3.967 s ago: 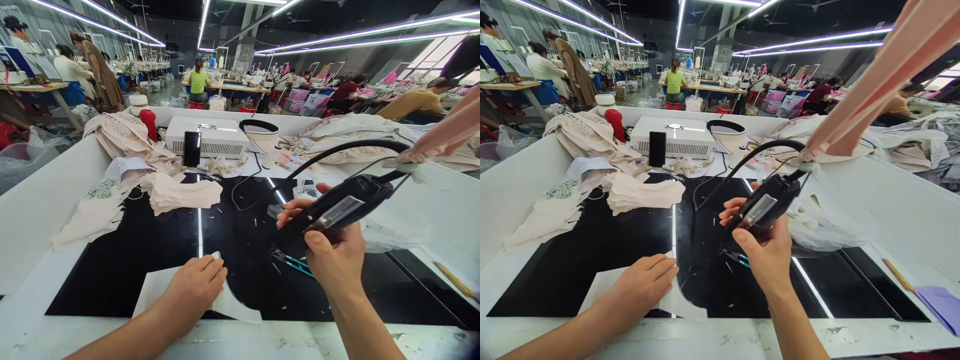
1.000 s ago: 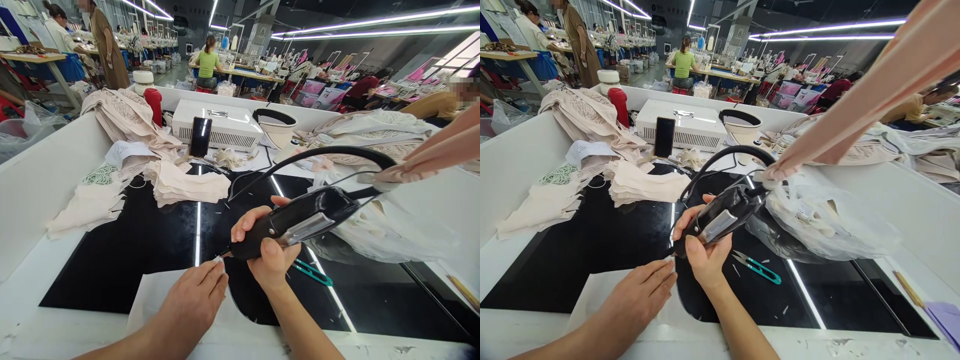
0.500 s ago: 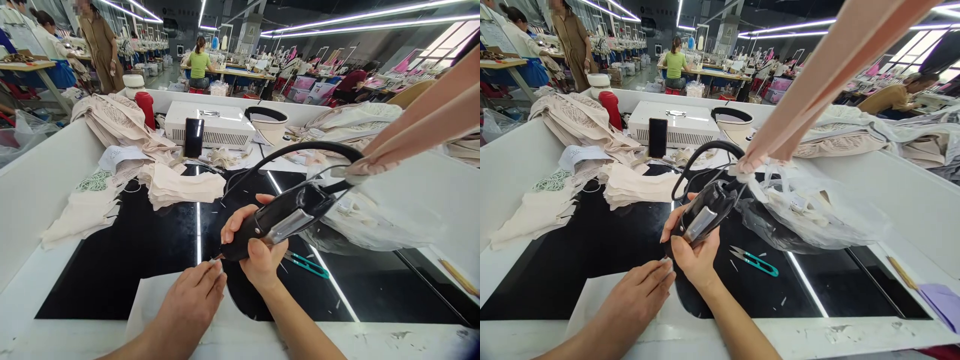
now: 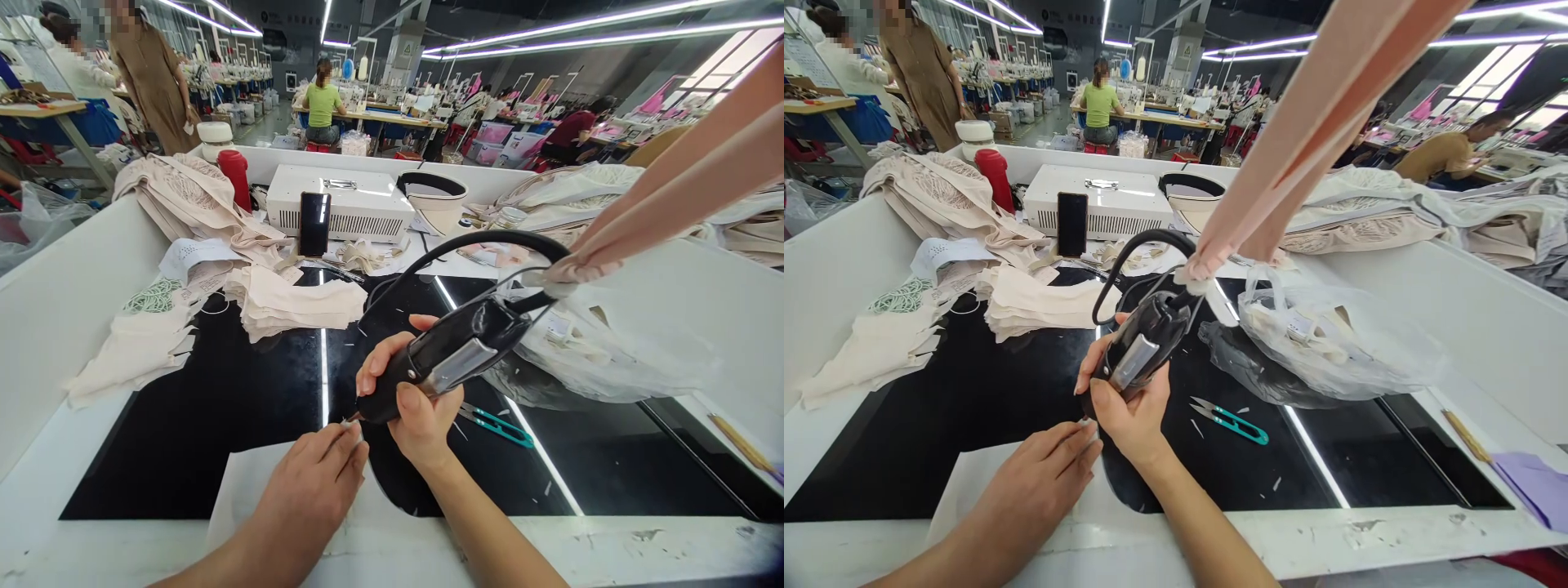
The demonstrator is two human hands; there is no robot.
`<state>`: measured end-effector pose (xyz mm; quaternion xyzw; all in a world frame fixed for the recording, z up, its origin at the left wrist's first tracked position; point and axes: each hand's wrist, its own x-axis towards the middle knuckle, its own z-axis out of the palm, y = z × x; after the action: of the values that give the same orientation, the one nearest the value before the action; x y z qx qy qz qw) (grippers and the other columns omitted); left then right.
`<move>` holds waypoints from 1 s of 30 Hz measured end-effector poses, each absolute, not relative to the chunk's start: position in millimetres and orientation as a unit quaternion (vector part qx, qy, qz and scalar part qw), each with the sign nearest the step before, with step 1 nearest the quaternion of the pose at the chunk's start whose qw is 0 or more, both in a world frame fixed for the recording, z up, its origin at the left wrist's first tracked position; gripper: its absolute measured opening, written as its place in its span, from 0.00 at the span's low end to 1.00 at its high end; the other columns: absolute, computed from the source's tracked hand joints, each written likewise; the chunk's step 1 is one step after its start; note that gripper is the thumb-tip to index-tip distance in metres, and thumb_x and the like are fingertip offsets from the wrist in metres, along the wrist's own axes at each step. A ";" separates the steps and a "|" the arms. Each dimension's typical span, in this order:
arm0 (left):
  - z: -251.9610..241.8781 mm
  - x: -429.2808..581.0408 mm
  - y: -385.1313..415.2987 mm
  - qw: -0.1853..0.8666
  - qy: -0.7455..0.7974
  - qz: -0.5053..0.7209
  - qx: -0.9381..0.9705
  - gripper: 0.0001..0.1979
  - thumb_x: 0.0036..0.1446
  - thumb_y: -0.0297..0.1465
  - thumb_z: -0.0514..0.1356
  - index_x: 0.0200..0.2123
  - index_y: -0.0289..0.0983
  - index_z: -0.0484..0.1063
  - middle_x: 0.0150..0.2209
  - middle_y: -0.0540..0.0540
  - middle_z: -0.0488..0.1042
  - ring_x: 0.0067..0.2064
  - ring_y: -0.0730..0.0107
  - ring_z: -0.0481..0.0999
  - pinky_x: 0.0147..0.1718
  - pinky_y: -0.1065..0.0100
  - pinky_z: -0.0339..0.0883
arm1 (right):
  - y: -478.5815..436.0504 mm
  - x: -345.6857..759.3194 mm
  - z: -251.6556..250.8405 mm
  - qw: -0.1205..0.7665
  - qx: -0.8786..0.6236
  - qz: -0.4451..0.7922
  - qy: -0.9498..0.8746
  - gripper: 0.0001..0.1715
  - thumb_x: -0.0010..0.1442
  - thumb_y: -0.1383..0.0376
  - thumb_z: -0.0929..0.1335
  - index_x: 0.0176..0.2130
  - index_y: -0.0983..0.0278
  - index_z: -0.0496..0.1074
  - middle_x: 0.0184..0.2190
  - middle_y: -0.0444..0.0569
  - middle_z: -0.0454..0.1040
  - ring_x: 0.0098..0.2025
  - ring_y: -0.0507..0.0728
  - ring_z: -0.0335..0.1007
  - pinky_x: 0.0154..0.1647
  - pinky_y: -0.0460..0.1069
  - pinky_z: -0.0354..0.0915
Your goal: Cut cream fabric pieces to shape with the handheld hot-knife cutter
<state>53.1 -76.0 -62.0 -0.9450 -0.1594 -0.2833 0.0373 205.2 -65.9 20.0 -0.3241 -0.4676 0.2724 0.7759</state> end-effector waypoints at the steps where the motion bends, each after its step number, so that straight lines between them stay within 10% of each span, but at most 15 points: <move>1: -61.3 51.2 -74.1 0.031 -0.158 -0.275 -0.948 0.14 0.73 0.23 0.49 0.51 0.31 0.74 0.51 0.40 0.80 0.51 0.62 0.80 0.45 0.63 0.74 | -66.7 206.6 22.3 0.778 -0.328 0.265 -0.465 0.30 0.59 0.55 0.75 0.56 0.54 0.64 0.31 0.39 0.72 0.23 0.51 0.70 0.22 0.48 0.69; 15: -19.9 15.5 -42.3 0.043 -0.139 -0.251 -0.957 0.16 0.72 0.21 0.48 0.55 0.31 0.73 0.55 0.39 0.77 0.57 0.55 0.76 0.55 0.55 0.74 | -112.2 230.1 34.3 0.787 -0.357 0.216 -0.454 0.27 0.59 0.55 0.76 0.55 0.52 0.68 0.30 0.40 0.72 0.23 0.53 0.69 0.20 0.49 0.68; 30: -37.6 49.4 -71.1 0.013 -0.079 -0.267 -0.960 0.16 0.74 0.27 0.48 0.51 0.30 0.74 0.42 0.41 0.78 0.41 0.59 0.79 0.41 0.59 0.77 | -113.8 225.2 22.9 0.803 -0.339 0.224 -0.436 0.30 0.58 0.55 0.77 0.56 0.54 0.66 0.31 0.42 0.74 0.23 0.52 0.70 0.21 0.48 0.68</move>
<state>49.4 -71.1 -37.6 -0.9604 -0.0786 -0.2671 0.0128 225.2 -113.8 22.9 -0.3393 -0.4363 0.2243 0.8026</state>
